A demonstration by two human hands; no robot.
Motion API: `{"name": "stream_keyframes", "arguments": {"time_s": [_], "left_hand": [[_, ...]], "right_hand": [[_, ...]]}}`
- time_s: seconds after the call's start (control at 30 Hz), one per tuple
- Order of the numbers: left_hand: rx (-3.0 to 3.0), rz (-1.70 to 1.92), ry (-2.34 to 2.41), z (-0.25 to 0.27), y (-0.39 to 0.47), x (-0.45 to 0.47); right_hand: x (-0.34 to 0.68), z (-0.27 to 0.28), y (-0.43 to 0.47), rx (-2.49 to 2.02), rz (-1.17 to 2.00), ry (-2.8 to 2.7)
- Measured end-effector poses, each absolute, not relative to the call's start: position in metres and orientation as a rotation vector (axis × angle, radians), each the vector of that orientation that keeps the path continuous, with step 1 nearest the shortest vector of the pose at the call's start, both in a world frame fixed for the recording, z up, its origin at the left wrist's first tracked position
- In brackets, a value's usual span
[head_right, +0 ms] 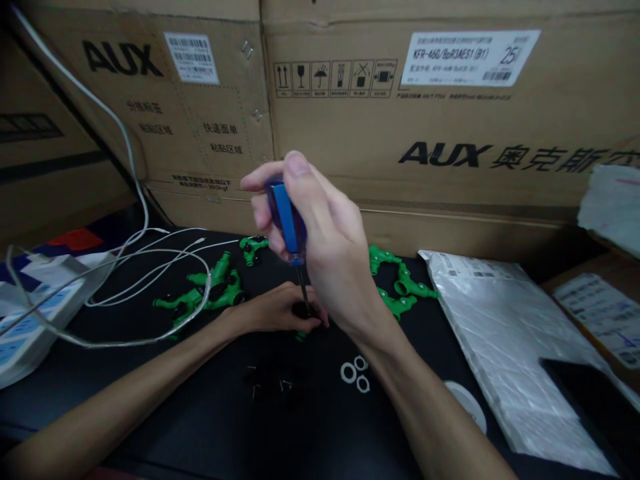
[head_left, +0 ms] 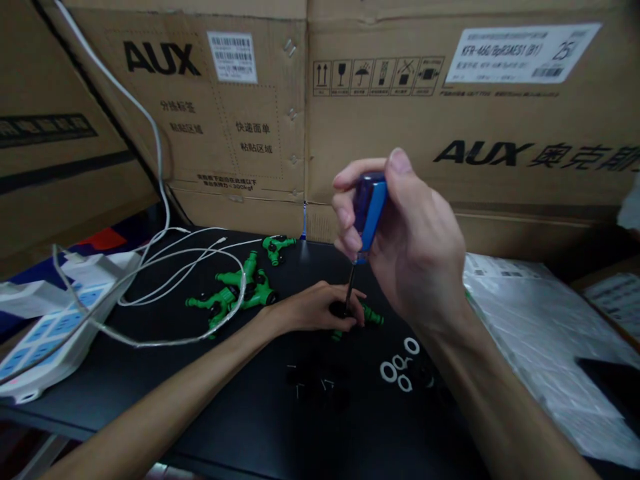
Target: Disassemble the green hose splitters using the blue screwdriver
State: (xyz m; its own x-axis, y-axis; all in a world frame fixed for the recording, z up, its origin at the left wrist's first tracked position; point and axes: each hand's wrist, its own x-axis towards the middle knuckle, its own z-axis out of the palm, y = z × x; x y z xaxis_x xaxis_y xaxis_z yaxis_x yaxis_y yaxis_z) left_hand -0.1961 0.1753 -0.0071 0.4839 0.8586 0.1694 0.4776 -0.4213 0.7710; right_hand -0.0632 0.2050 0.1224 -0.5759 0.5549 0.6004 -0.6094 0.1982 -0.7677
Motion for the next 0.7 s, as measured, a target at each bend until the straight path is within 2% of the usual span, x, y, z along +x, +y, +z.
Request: {"name": "stream_keyframes", "arguments": {"time_s": [0.13,0.27,0.47,0.7], "left_hand": [[2.066,0.683,1.095,-0.002,0.178,-0.19],[2.066,0.753,1.105,-0.003,0.17,-0.186],[2.067,0.804,1.117,-0.007,0.166,-0.185],[1.898,1.068,1.12,-0.014,0.162,-0.187]], "right_hand": [[-0.065,0.117,0.209,0.035,1.521,-1.406],[-0.059,0.119,0.209,0.055,1.447,-1.532],[-0.059,0.119,0.21,0.113,1.586,-1.609],[-0.063,0.114,0.207,0.135,1.56,-1.51]]}}
